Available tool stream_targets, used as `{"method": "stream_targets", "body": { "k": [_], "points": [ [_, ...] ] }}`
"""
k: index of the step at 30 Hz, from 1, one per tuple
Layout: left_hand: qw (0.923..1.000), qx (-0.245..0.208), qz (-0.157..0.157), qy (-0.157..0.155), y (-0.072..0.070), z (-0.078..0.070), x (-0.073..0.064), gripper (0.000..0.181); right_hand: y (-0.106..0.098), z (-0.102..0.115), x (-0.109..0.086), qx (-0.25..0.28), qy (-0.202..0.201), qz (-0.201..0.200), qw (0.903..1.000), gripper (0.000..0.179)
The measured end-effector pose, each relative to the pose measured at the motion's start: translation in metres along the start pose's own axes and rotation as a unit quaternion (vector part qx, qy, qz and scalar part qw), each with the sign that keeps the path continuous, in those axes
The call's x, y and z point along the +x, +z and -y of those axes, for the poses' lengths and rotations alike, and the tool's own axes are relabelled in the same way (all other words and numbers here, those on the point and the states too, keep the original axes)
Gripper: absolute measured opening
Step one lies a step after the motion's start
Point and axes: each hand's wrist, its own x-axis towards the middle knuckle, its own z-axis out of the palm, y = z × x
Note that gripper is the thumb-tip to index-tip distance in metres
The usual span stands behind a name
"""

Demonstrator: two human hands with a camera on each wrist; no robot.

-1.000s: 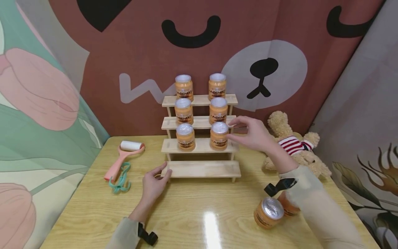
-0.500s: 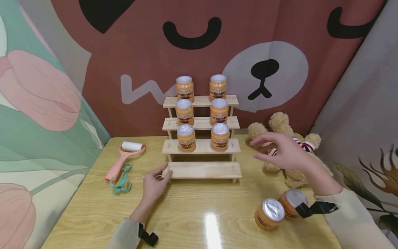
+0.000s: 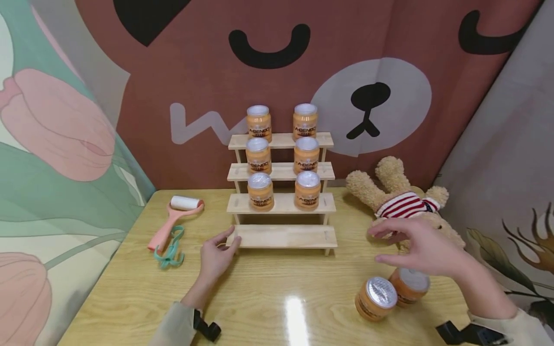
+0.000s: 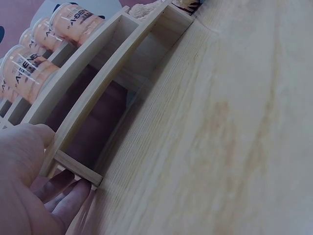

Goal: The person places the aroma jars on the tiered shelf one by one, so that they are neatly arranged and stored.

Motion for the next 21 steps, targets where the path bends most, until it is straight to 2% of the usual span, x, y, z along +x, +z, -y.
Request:
{"method": "stream_targets", "body": {
  "k": [4, 8, 11, 16, 18, 21],
  "points": [
    [1.0, 0.003, -0.003, 0.003, 0.0, 0.0, 0.001, 0.037, 0.008, 0.004, -0.009, -0.008, 0.019, 0.024, 0.9995, 0.057],
    [1.0, 0.002, -0.005, 0.006, 0.0, 0.0, 0.001, 0.037, 0.015, 0.008, -0.015, 0.023, 0.051, 0.071, 0.9959, 0.049],
    [1.0, 0.001, -0.004, 0.006, 0.0, -0.001, 0.0, 0.037, 0.018, 0.008, -0.018, 0.051, 0.08, 0.115, 0.9888, 0.046],
    [1.0, 0.004, -0.003, 0.006, 0.0, 0.0, 0.0, 0.037, 0.02, 0.009, -0.019, 0.109, 0.128, 0.183, 0.9685, 0.05],
    [1.0, 0.004, -0.003, 0.004, 0.0, 0.0, 0.0, 0.037, 0.021, 0.01, -0.019, 0.122, 0.131, 0.197, 0.9639, 0.052],
    [1.0, 0.001, -0.006, 0.001, 0.0, -0.001, 0.001, 0.037, 0.023, 0.011, -0.02, 0.119, 0.119, 0.205, 0.9642, 0.054]
  ]
}}
